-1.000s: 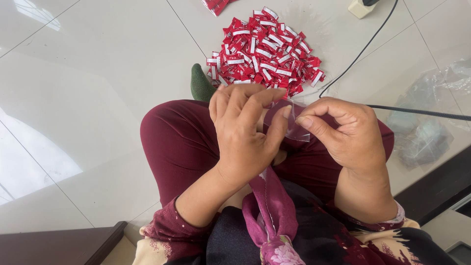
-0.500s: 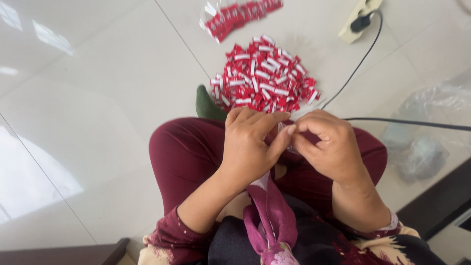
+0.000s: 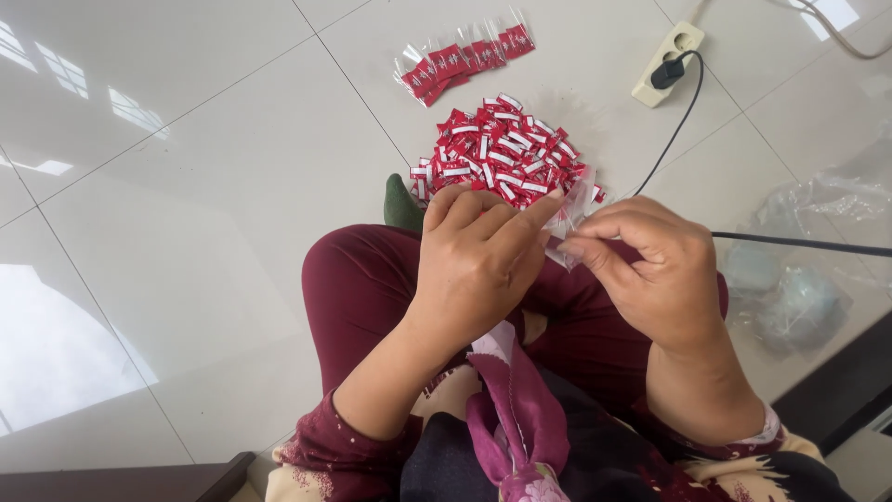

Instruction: The person puts individual red packets into clear plastic bags by hand while sitting on the floor.

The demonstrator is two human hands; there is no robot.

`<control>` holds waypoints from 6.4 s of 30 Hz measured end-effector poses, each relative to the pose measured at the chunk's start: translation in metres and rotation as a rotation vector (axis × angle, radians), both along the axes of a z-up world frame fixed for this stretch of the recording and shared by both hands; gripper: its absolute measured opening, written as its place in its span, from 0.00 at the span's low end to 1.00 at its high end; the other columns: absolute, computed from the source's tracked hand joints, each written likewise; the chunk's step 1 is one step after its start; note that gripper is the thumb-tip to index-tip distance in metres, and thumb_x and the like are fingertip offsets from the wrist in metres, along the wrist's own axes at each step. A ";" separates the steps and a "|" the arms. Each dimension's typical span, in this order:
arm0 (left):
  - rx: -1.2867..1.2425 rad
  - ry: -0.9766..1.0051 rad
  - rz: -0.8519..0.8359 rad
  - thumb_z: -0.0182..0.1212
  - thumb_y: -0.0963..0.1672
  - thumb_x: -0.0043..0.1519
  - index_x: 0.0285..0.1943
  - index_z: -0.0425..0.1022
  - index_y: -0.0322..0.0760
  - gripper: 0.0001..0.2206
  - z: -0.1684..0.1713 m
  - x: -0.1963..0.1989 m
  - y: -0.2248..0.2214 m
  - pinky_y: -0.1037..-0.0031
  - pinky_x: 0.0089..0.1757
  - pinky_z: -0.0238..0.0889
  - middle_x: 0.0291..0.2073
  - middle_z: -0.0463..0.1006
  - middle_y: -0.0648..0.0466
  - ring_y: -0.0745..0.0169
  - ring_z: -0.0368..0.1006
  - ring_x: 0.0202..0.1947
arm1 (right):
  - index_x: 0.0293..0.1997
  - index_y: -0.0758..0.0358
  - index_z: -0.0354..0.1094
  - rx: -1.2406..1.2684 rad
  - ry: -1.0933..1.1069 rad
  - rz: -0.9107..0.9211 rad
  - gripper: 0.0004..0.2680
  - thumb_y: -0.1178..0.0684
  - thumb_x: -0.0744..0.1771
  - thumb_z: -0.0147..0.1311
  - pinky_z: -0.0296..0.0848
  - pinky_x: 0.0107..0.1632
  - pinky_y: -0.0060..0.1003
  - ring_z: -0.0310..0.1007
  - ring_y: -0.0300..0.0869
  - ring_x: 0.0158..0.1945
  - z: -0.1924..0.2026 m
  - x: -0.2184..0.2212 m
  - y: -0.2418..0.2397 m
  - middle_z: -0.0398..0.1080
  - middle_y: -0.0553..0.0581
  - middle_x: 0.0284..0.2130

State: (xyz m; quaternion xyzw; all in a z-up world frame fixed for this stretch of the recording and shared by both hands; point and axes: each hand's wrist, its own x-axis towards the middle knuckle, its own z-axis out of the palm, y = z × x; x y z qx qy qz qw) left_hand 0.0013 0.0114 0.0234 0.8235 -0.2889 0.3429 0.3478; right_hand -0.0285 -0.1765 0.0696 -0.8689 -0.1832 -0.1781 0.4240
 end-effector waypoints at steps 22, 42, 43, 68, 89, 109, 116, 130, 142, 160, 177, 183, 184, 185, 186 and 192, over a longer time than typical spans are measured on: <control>-1.565 1.120 -0.945 0.61 0.50 0.63 0.72 0.54 0.41 0.30 0.041 -0.070 -0.012 0.52 0.57 0.69 0.63 0.67 0.37 0.38 0.71 0.60 | 0.32 0.71 0.78 -0.380 -0.825 -0.016 0.09 0.73 0.70 0.59 0.65 0.47 0.48 0.71 0.57 0.40 0.045 -0.080 0.034 0.79 0.63 0.33; -1.385 0.653 -0.773 0.48 0.44 0.72 0.88 0.34 0.47 0.35 0.071 -0.107 -0.014 0.54 0.73 0.60 0.72 0.66 0.36 0.33 0.69 0.71 | 0.50 0.61 0.64 1.020 0.178 0.042 0.12 0.67 0.66 0.60 0.80 0.49 0.26 0.80 0.40 0.44 0.003 -0.104 0.046 0.77 0.58 0.39; -1.384 0.655 -0.772 0.48 0.44 0.72 0.88 0.34 0.47 0.35 0.071 -0.108 -0.012 0.54 0.73 0.60 0.72 0.66 0.36 0.33 0.69 0.71 | 0.50 0.61 0.64 1.022 0.179 0.042 0.12 0.67 0.66 0.60 0.80 0.49 0.26 0.80 0.40 0.44 0.003 -0.104 0.045 0.77 0.58 0.39; -1.473 0.596 -0.488 0.54 0.33 0.65 0.86 0.32 0.44 0.43 0.053 -0.112 -0.017 0.57 0.66 0.68 0.64 0.69 0.29 0.37 0.72 0.63 | 0.58 0.64 0.70 1.272 0.559 0.177 0.12 0.55 0.69 0.55 0.78 0.59 0.44 0.78 0.54 0.55 0.004 -0.117 0.048 0.77 0.61 0.51; -1.480 0.721 -0.690 0.49 0.43 0.78 0.78 0.63 0.35 0.19 0.033 -0.109 -0.012 0.59 0.53 0.72 0.63 0.77 0.32 0.41 0.78 0.51 | 0.69 0.69 0.60 1.257 0.628 0.537 0.17 0.53 0.73 0.50 0.74 0.26 0.27 0.78 0.48 0.36 -0.012 -0.113 0.036 0.64 0.80 0.65; -1.629 0.592 -1.128 0.56 0.50 0.76 0.82 0.56 0.37 0.27 0.015 -0.102 -0.012 0.53 0.66 0.67 0.61 0.79 0.41 0.43 0.78 0.60 | 0.80 0.66 0.33 1.334 0.843 0.988 0.32 0.38 0.71 0.45 0.75 0.33 0.37 0.71 0.55 0.25 -0.013 -0.105 0.038 0.45 0.78 0.74; -1.712 0.641 -1.069 0.55 0.50 0.74 0.82 0.53 0.35 0.29 0.019 -0.098 -0.018 0.64 0.54 0.74 0.49 0.78 0.45 0.51 0.80 0.47 | 0.79 0.64 0.35 1.328 0.859 0.950 0.33 0.36 0.70 0.49 0.74 0.30 0.40 0.73 0.57 0.31 -0.013 -0.105 0.040 0.43 0.73 0.76; -1.851 0.903 -0.792 0.59 0.50 0.66 0.71 0.61 0.37 0.26 0.006 -0.030 -0.066 0.63 0.48 0.71 0.42 0.79 0.49 0.52 0.78 0.41 | 0.79 0.61 0.33 1.507 0.902 0.762 0.35 0.37 0.67 0.52 0.76 0.27 0.39 0.72 0.54 0.26 -0.028 -0.042 0.008 0.40 0.77 0.75; -1.968 0.984 -0.736 0.58 0.51 0.66 0.69 0.63 0.38 0.25 -0.016 0.044 -0.063 0.61 0.46 0.72 0.42 0.78 0.49 0.51 0.77 0.41 | 0.80 0.59 0.25 1.489 1.038 0.665 0.43 0.38 0.63 0.61 0.78 0.28 0.37 0.76 0.51 0.27 -0.034 0.038 0.014 0.37 0.80 0.75; -2.008 1.052 -0.606 0.61 0.51 0.63 0.69 0.64 0.36 0.27 -0.037 0.068 -0.060 0.62 0.43 0.72 0.41 0.77 0.49 0.49 0.76 0.40 | 0.81 0.61 0.28 1.378 1.046 0.581 0.41 0.35 0.65 0.57 0.75 0.26 0.33 0.75 0.45 0.25 -0.044 0.063 0.018 0.47 0.76 0.74; -1.995 1.053 -0.558 0.60 0.51 0.63 0.69 0.65 0.37 0.27 -0.042 0.062 -0.056 0.61 0.42 0.73 0.43 0.77 0.48 0.49 0.77 0.40 | 0.79 0.64 0.32 1.498 1.065 0.587 0.40 0.39 0.64 0.59 0.77 0.26 0.34 0.76 0.48 0.25 -0.048 0.059 0.022 0.43 0.80 0.74; -1.983 1.062 -0.519 0.60 0.51 0.63 0.69 0.65 0.37 0.27 -0.040 0.064 -0.056 0.60 0.39 0.73 0.43 0.77 0.49 0.49 0.77 0.40 | 0.80 0.63 0.31 1.412 1.050 0.609 0.39 0.37 0.65 0.57 0.76 0.27 0.31 0.76 0.46 0.24 -0.047 0.062 0.020 0.44 0.80 0.75; -1.983 1.052 -0.515 0.60 0.51 0.63 0.69 0.65 0.37 0.27 -0.040 0.064 -0.056 0.60 0.39 0.73 0.43 0.77 0.49 0.49 0.77 0.40 | 0.80 0.63 0.31 1.410 1.055 0.619 0.39 0.37 0.65 0.57 0.76 0.27 0.31 0.76 0.46 0.24 -0.048 0.062 0.020 0.44 0.80 0.75; -1.996 1.051 -0.529 0.60 0.51 0.63 0.69 0.64 0.37 0.27 -0.040 0.063 -0.057 0.61 0.41 0.73 0.43 0.77 0.49 0.49 0.77 0.40 | 0.80 0.62 0.32 1.404 1.048 0.617 0.38 0.37 0.66 0.56 0.76 0.27 0.32 0.75 0.46 0.25 -0.049 0.062 0.020 0.44 0.80 0.75; -2.008 1.049 -0.543 0.61 0.51 0.62 0.69 0.64 0.37 0.27 -0.040 0.063 -0.057 0.62 0.43 0.73 0.42 0.77 0.50 0.50 0.77 0.40 | 0.79 0.61 0.33 1.399 1.041 0.615 0.37 0.37 0.66 0.55 0.77 0.27 0.32 0.75 0.45 0.25 -0.050 0.061 0.020 0.44 0.80 0.75; -2.045 1.013 -0.621 0.59 0.49 0.65 0.69 0.64 0.37 0.24 -0.045 0.064 -0.059 0.60 0.46 0.71 0.42 0.78 0.48 0.49 0.77 0.41 | 0.79 0.62 0.38 1.420 1.027 0.592 0.33 0.40 0.67 0.54 0.76 0.26 0.36 0.71 0.50 0.21 -0.059 0.061 0.017 0.47 0.83 0.73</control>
